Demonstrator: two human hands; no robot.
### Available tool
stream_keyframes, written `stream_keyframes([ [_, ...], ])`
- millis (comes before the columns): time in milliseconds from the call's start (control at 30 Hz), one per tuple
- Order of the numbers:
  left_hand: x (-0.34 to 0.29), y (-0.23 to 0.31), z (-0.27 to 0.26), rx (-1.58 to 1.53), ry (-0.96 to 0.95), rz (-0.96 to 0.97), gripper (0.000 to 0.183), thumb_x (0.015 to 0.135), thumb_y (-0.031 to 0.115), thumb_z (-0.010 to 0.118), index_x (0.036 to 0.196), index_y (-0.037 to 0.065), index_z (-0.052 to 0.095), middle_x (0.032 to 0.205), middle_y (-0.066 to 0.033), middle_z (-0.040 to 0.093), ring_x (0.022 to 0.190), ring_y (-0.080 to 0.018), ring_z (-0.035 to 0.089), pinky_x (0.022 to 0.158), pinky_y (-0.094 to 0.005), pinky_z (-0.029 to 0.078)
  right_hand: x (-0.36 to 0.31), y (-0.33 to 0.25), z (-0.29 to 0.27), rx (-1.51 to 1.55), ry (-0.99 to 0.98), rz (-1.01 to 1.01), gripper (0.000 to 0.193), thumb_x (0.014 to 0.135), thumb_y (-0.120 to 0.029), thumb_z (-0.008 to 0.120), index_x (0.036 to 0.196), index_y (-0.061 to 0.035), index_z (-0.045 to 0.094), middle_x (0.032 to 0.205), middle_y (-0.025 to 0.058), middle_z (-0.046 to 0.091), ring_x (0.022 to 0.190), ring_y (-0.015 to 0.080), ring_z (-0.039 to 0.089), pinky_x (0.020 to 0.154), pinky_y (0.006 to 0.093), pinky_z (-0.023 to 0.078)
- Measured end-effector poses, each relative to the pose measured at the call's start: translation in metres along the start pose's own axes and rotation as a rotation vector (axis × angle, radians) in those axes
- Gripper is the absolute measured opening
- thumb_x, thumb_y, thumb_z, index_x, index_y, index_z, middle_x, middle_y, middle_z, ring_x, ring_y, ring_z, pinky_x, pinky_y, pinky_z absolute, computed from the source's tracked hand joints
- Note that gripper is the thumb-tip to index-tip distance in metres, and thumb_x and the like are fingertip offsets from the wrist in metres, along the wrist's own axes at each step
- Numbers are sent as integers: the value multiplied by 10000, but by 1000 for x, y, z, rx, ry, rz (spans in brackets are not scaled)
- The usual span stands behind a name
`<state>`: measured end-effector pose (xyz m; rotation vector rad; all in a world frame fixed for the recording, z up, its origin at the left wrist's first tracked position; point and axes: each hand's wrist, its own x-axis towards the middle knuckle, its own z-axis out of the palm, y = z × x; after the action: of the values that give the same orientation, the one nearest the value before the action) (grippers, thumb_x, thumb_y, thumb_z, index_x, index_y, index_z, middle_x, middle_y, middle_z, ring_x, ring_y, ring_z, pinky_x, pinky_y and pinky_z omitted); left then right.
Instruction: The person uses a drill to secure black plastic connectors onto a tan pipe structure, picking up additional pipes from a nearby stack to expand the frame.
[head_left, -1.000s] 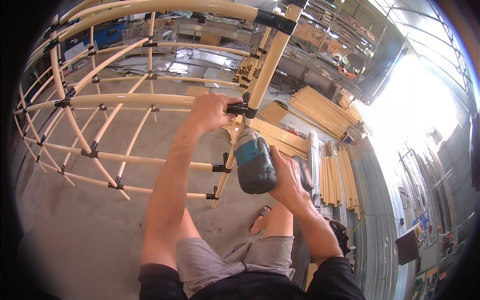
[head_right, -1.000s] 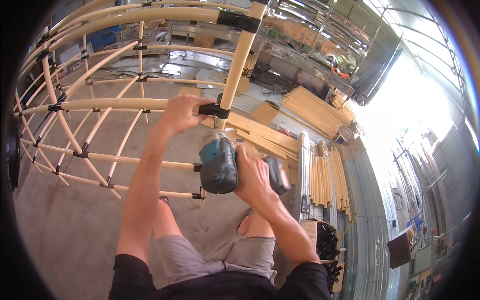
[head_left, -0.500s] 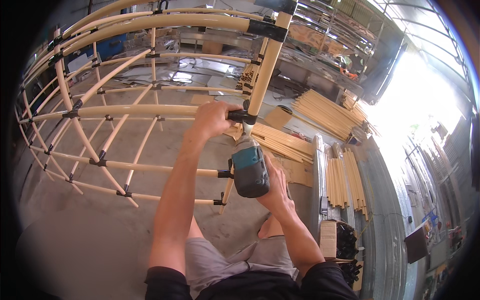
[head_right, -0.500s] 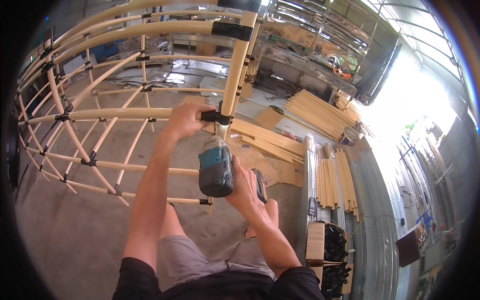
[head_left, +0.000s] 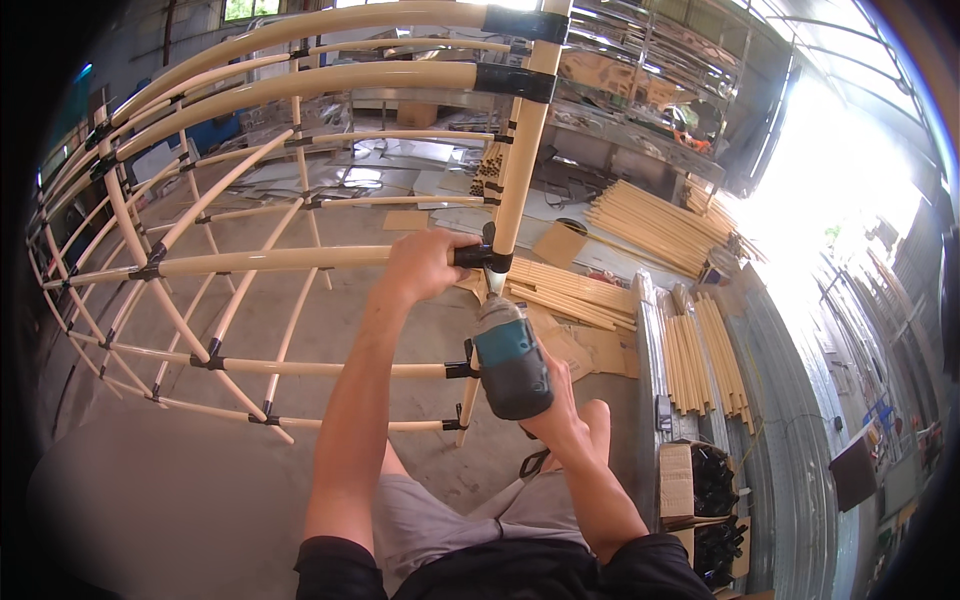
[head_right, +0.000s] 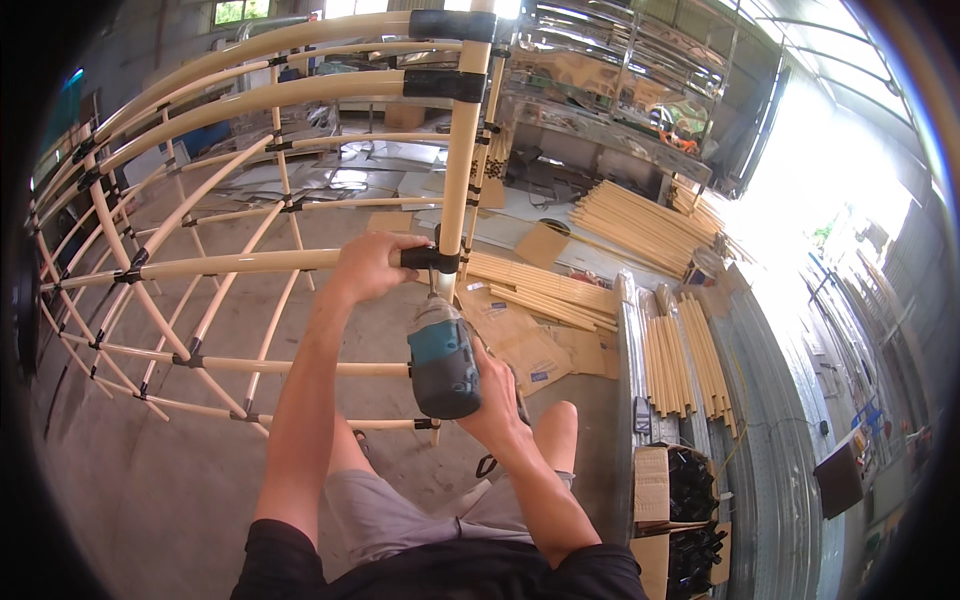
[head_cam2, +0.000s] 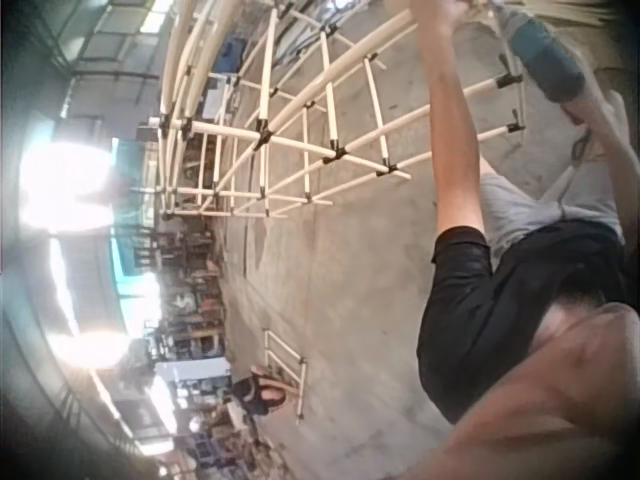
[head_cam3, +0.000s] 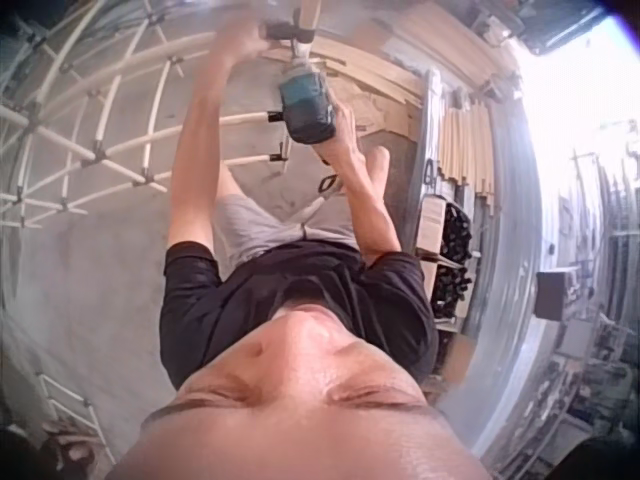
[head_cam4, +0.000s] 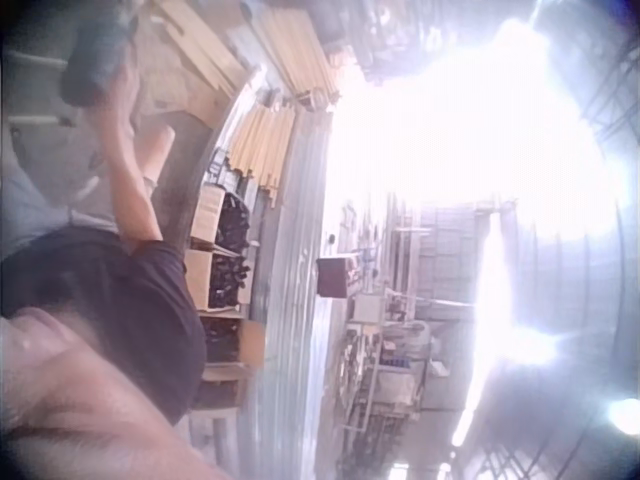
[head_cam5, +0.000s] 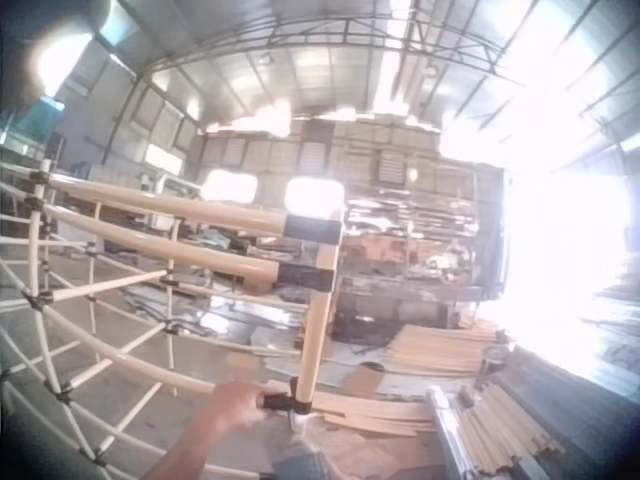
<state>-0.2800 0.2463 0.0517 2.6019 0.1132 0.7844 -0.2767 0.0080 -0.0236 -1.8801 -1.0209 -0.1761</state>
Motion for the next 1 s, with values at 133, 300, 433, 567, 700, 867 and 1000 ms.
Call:
stream_keyframes([
  [133, -3, -4, 3, 13, 29, 20, 478, 706, 217, 784, 1173, 264, 692, 1010, -73, 715, 938, -289, 670, 821, -411, 523, -5, -8, 4, -78, -20, 55, 490, 644, -78, 750, 1065, -29, 504, 807, 216, 638, 849, 448, 612, 704, 456, 475],
  [300, -1, -1, 2, 28, 8, 4, 460, 710, 223, 783, 1159, 272, 698, 1004, -63, 716, 930, -288, 669, 811, -410, 524, -5, -6, -2, -179, -8, 8, 503, 626, -57, 753, 1039, -23, 468, 832, 213, 624, 852, 445, 607, 700, 447, 470],
  [433, 0, 0, 3, 6, 6, 6, 450, 710, 225, 783, 1150, 267, 701, 995, -58, 717, 923, -287, 670, 811, -407, 526, -5, 1, 1, -68, -18, -10, 516, 620, -74, 758, 1029, -22, 448, 845, 208, 622, 863, 449, 600, 710, 452, 461],
  [567, 0, -4, 2, 4, 31, 22, 448, 699, 237, 788, 1138, 271, 705, 988, -56, 718, 915, -285, 671, 808, -407, 527, -5, -10, 1, -167, 0, 39, 472, 643, -85, 739, 1050, -40, 503, 833, 197, 638, 845, 444, 600, 718, 452, 462],
  [700, 1, -4, 6, 29, 29, 24, 450, 690, 248, 793, 1132, 272, 707, 986, -61, 717, 915, -285, 671, 804, -410, 526, -4, -9, -2, -145, 45, -7, 460, 654, -84, 726, 1069, -50, 530, 830, 190, 645, 856, 435, 599, 743, 463, 458],
  [867, 2, 7, -3, -1, -74, -71, 528, 668, 201, 820, 1178, 228, 685, 1091, -63, 702, 1014, -297, 651, 877, -384, 507, -3, -12, -5, -143, 14, 17, 483, 647, -66, 735, 1067, -24, 501, 880, 214, 636, 879, 447, 604, 726, 451, 466],
  [1000, 14, -1, -9, -43, -172, 25, 441, 704, 248, 778, 1138, 254, 699, 982, -60, 719, 922, -282, 667, 776, -399, 518, -7, -10, -13, -72, 27, -59, 512, 653, -69, 739, 1126, -13, 551, 911, 220, 646, 883, 432, 617, 752, 435, 483],
])
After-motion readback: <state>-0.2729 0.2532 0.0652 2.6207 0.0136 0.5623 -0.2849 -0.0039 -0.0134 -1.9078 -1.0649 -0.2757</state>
